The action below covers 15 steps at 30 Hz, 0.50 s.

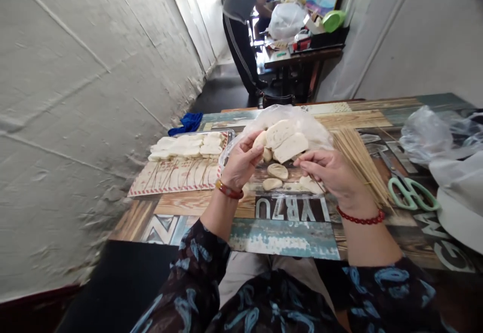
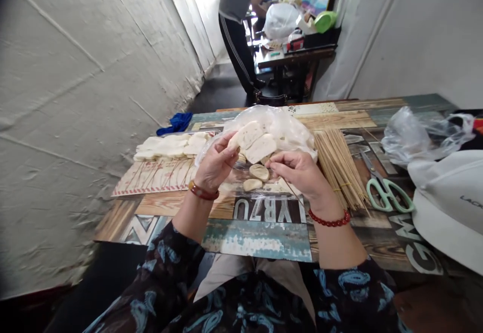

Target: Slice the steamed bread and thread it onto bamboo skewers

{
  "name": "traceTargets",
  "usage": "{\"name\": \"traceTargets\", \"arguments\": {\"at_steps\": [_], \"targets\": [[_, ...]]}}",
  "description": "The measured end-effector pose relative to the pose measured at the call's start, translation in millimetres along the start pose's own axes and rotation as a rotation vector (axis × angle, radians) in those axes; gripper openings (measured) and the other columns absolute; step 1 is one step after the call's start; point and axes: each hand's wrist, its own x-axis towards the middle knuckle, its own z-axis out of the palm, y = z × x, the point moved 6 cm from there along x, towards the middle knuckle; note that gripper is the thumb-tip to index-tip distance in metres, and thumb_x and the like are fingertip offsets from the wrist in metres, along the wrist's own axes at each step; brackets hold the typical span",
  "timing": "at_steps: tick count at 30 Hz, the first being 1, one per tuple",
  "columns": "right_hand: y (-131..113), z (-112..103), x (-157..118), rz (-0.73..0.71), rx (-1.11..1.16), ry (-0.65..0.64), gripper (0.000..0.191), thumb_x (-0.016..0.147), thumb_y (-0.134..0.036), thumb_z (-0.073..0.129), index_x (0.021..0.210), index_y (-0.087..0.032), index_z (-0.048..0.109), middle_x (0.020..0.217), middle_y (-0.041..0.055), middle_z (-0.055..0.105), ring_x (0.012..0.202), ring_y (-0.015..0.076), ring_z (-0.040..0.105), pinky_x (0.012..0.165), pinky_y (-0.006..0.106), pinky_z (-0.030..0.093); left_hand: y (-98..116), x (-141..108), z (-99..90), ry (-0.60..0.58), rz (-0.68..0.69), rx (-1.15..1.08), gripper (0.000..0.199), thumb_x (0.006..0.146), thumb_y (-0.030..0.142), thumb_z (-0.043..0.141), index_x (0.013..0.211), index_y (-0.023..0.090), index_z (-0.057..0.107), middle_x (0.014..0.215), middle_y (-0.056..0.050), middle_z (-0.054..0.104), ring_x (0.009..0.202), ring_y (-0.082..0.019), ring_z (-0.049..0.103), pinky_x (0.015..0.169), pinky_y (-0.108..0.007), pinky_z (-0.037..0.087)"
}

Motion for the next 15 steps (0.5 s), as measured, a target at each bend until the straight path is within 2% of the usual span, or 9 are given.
{"name": "traceTargets", "arguments": {"at_steps": [3,6,9,15], "targets": [[0.9,8.3,-1.9,0.033,-0.06,-0.078,0.018,0.077,-0.031,0.075,0.08,-0.014,0.079,0.057,0.0009,0.064,0.044,0.0071,0.042,0.04,0.021,0.027,-3.2,-0.1,-10.1,0.032,0.001,-0.031,0.052,0.062,0.028,0.091,0.111,0.024,0.075,0.122,-0.003,0.074,0.105,-0.016,0.068,0.082,-0.021,0.052],[5.2,16.9,-2.8,0.082,-0.113,-0.142,0.02,0.078,-0.033,0.074,0.083,-0.014,0.079,0.058,0.0014,0.065,0.045,0.0077,0.044,0.041,0.021,0.03,-7.9,-1.1,-20.5,0.089,-0.021,-0.08,0.043,0.068,0.029,0.088,0.109,0.024,0.077,0.121,-0.004,0.075,0.1,-0.015,0.068,0.08,-0.022,0.052],[9.0,24.8,-2.8,0.1,-0.17,-0.183,0.02,0.078,-0.033,0.073,0.082,-0.014,0.079,0.062,0.0028,0.068,0.05,0.0102,0.051,0.046,0.022,0.037,-8.9,-1.7,-28.3,0.115,-0.024,-0.115,0.036,0.072,0.031,0.085,0.106,0.022,0.078,0.112,-0.005,0.077,0.092,-0.014,0.068,0.078,-0.023,0.053],[13.4,33.9,-4.0,0.101,-0.277,-0.179,0.018,0.08,-0.032,0.07,0.083,-0.017,0.08,0.062,0.0032,0.069,0.053,0.013,0.056,0.049,0.024,0.043,-0.9,-4.8,-43.2,0.223,0.071,-0.197,0.043,0.065,0.025,0.09,0.105,0.018,0.077,0.104,-0.005,0.077,0.09,-0.014,0.07,0.078,-0.023,0.052]]}}
